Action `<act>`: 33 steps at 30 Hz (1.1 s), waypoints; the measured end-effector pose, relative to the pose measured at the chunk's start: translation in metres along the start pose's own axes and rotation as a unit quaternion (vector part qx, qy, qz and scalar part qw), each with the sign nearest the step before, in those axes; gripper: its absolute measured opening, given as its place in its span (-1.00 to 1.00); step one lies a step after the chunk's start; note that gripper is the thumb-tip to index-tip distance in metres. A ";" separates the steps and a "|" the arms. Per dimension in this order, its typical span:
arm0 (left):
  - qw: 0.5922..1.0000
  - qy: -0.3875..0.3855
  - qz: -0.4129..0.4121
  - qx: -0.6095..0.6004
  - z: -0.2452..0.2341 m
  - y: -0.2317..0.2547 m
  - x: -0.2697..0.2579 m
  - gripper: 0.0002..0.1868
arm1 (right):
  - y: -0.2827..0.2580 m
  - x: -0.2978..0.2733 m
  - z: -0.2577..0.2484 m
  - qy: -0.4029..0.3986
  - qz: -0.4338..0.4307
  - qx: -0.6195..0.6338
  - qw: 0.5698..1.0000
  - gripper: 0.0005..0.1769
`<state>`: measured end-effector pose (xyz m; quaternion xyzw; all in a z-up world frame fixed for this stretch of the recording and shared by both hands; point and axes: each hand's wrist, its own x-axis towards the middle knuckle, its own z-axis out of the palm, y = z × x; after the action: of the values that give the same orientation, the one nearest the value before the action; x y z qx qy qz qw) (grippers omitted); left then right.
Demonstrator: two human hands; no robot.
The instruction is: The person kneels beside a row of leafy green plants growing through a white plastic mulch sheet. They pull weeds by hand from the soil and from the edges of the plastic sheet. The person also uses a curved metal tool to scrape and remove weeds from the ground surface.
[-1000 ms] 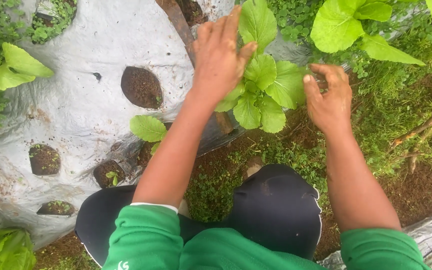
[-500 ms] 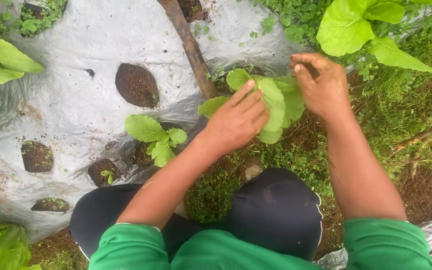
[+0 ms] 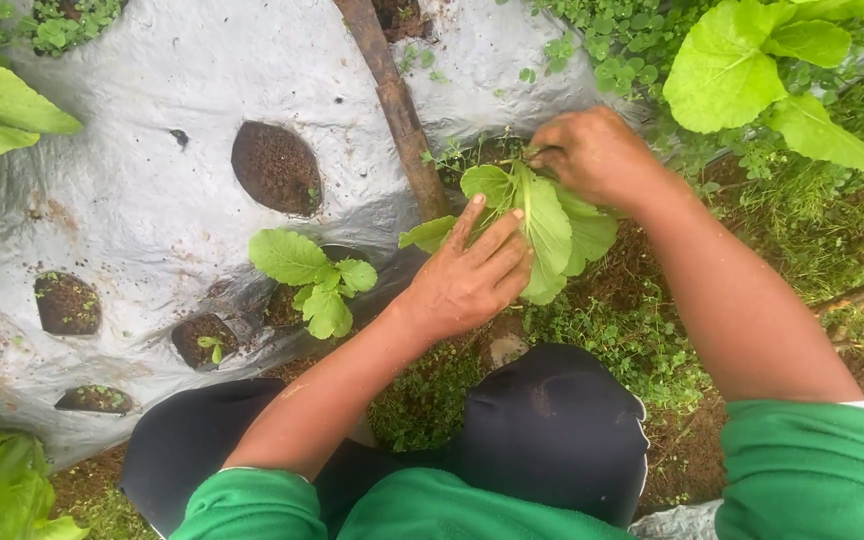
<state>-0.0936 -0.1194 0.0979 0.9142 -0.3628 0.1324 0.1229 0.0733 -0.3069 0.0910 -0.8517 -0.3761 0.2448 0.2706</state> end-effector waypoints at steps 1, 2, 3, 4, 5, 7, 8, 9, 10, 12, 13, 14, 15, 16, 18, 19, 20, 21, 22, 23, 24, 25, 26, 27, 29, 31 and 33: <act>1.000 -0.004 -0.002 0.011 0.002 0.000 -0.002 -0.86 | 0.002 -0.003 -0.002 0.020 0.011 0.026 0.999 -0.81; 1.000 -0.005 -0.003 0.012 0.002 -0.001 -0.003 -0.86 | -0.001 -0.009 -0.006 0.020 0.011 0.026 0.999 -0.81; 1.000 -0.012 -0.008 0.002 0.001 -0.001 -0.004 -0.86 | -0.005 -0.015 -0.010 0.035 0.029 0.064 0.997 -0.82; 1.000 -0.019 -0.015 -0.007 0.000 -0.002 -0.005 -0.85 | -0.008 -0.021 -0.014 0.049 0.047 0.101 0.993 -0.82; 1.000 -0.020 -0.017 -0.006 0.000 -0.003 -0.004 -0.85 | -0.006 -0.023 -0.013 0.048 0.046 0.102 0.993 -0.82; 0.999 -0.030 -0.016 -0.002 -0.001 -0.005 -0.003 -0.85 | -0.004 -0.027 -0.009 0.075 0.051 0.149 0.985 -0.83; 0.999 -0.030 -0.020 -0.002 -0.001 -0.003 -0.001 -0.85 | -0.002 -0.029 -0.008 0.071 0.049 0.149 0.985 -0.83; 0.999 -0.037 -0.023 -0.014 0.000 -0.001 0.000 -0.83 | 0.000 -0.031 -0.007 0.090 0.054 0.185 0.977 -0.83; 0.998 -0.044 -0.025 -0.025 0.000 -0.001 0.001 -0.80 | 0.001 -0.031 -0.006 0.108 0.057 0.221 0.968 -0.82; 0.998 0.010 -0.039 -0.039 -0.010 0.001 0.013 -0.87 | -0.022 -0.014 -0.027 0.095 0.232 0.209 0.945 -0.88; 0.995 0.063 -0.050 -0.054 -0.014 0.003 0.019 -0.90 | -0.034 -0.006 -0.038 0.079 0.402 0.192 0.892 -0.85; 0.995 0.064 -0.053 -0.054 -0.014 0.005 0.024 -0.90 | -0.023 -0.005 -0.036 0.076 0.401 0.189 0.893 -0.85; 0.995 0.072 -0.054 -0.041 -0.014 0.008 0.029 -0.93 | -0.012 -0.005 -0.033 0.093 0.199 0.109 0.970 -0.87; 0.995 0.080 -0.053 -0.029 -0.014 0.011 0.035 -0.95 | -0.001 -0.005 -0.031 0.102 -0.016 0.025 0.994 -0.87; 0.996 0.070 -0.051 -0.010 -0.009 0.017 0.042 -0.94 | -0.040 0.025 -0.040 0.002 0.028 0.002 1.000 -0.82; 0.997 0.060 -0.046 0.008 -0.007 0.020 0.045 -0.91 | -0.059 0.039 -0.045 -0.096 0.072 -0.022 0.993 -0.74; 0.997 0.061 -0.048 0.010 -0.002 0.023 0.047 -0.91 | -0.053 0.050 -0.035 -0.097 0.070 -0.023 0.993 -0.74; 0.997 0.062 -0.053 0.017 0.003 0.026 0.049 -0.89 | -0.048 0.061 -0.026 -0.125 0.009 -0.040 0.991 -0.75; 0.996 0.063 -0.058 0.026 0.008 0.028 0.050 -0.87 | -0.043 0.073 -0.017 -0.152 -0.054 -0.057 0.985 -0.75; 0.996 0.063 -0.060 0.029 0.010 0.029 0.051 -0.87 | -0.053 0.079 -0.019 -0.152 -0.056 -0.059 0.985 -0.75; 0.996 0.063 -0.060 0.033 0.012 0.031 0.052 -0.87 | -0.063 0.083 -0.021 -0.202 -0.003 -0.070 0.977 -0.68; 0.996 0.062 -0.061 0.037 0.015 0.032 0.053 -0.86 | -0.072 0.088 -0.022 -0.251 0.052 -0.081 0.963 -0.60; 0.995 0.062 -0.063 0.037 0.016 0.034 0.053 -0.86 | -0.073 0.090 -0.017 -0.253 0.050 -0.081 0.963 -0.60; 0.995 0.067 -0.066 0.033 0.017 0.035 0.052 -0.85 | -0.074 0.091 -0.013 -0.275 0.057 -0.103 0.954 -0.55; 0.995 0.072 -0.069 0.030 0.017 0.034 0.052 -0.83 | -0.073 0.094 -0.002 -0.296 0.064 -0.125 0.945 -0.46; 0.994 0.086 -0.069 0.013 0.015 0.032 0.052 -0.88 | -0.070 0.094 0.012 -0.319 0.006 -0.198 0.927 -0.45; 0.993 0.095 -0.069 0.007 0.015 0.032 0.051 -0.89 | -0.061 0.096 0.024 -0.279 -0.057 -0.212 0.935 -0.62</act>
<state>-0.0780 -0.1794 0.1050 0.9213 -0.2845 0.2121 0.1588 0.0852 -0.1914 0.0920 -0.7638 -0.5276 0.3713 -0.0190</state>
